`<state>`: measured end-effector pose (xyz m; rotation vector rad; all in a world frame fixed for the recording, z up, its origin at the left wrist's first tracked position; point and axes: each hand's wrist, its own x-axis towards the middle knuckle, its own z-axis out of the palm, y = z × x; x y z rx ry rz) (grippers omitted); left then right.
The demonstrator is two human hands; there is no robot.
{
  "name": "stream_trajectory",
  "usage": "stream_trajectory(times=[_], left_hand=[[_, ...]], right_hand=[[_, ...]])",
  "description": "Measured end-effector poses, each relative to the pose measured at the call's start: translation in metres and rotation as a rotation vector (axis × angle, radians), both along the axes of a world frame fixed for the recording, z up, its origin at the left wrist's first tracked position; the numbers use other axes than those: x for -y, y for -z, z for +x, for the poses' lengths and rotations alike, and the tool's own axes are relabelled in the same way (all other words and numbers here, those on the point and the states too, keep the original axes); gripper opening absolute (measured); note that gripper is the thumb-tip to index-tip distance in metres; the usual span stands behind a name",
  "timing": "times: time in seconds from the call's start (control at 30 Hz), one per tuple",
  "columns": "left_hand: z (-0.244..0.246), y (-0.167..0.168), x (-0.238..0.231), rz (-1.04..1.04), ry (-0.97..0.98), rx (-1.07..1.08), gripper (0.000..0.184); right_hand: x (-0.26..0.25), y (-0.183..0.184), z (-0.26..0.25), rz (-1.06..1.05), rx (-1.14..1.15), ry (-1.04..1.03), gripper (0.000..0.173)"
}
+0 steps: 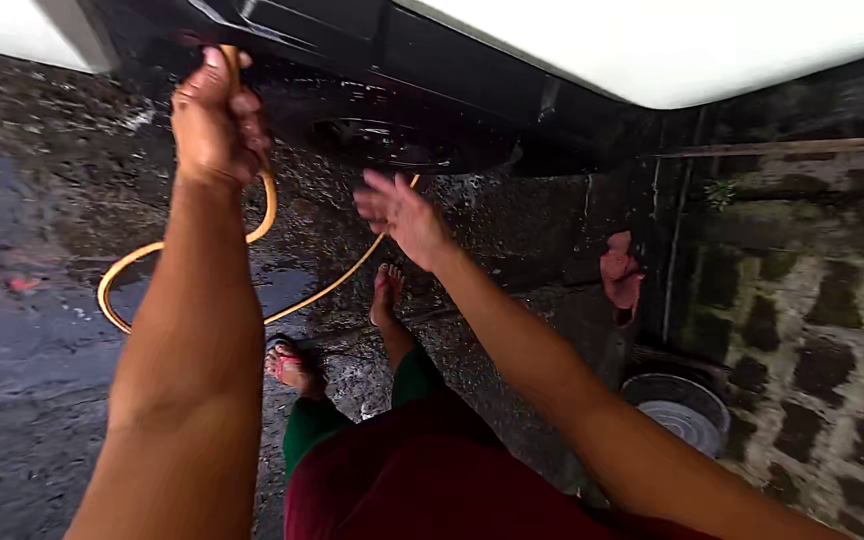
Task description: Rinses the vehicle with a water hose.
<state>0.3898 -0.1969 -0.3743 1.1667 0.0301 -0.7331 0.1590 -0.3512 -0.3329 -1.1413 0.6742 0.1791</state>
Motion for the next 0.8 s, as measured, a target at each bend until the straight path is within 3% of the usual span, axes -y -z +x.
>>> stream_trajectory(times=[0.07, 0.17, 0.27, 0.33, 0.43, 0.67, 0.8], left_hand=[[0.005, 0.012, -0.011, -0.097, 0.038, -0.147, 0.039], [0.000, 0.015, -0.028, -0.138, 0.136, -0.176, 0.038], [-0.001, 0.001, -0.036, -0.088, 0.164, -0.094, 0.036], [-0.002, -0.006, -0.032, -0.051, 0.179, -0.063, 0.035], [-0.007, -0.013, -0.018, 0.015, 0.247, -0.014, 0.032], [-0.035, -0.029, -0.012, 0.003, 0.288, -0.028, 0.034], [-0.057, -0.034, -0.017, 0.008, 0.255, 0.007, 0.032]], right_hand=[[0.005, 0.026, -0.094, -0.128, -0.296, -0.147, 0.065], [0.013, 0.070, -0.238, -0.232, -0.803, -0.187, 0.061], [0.002, 0.063, -0.331, -0.177, -1.172, -0.168, 0.061], [-0.010, 0.055, -0.366, -0.118, -1.282, -0.177, 0.058], [-0.026, 0.050, -0.363, -0.082, -1.241, -0.219, 0.056], [-0.045, 0.045, -0.263, -0.208, -0.821, -0.206, 0.051], [-0.053, 0.041, -0.237, -0.235, -0.758, -0.202, 0.049]])
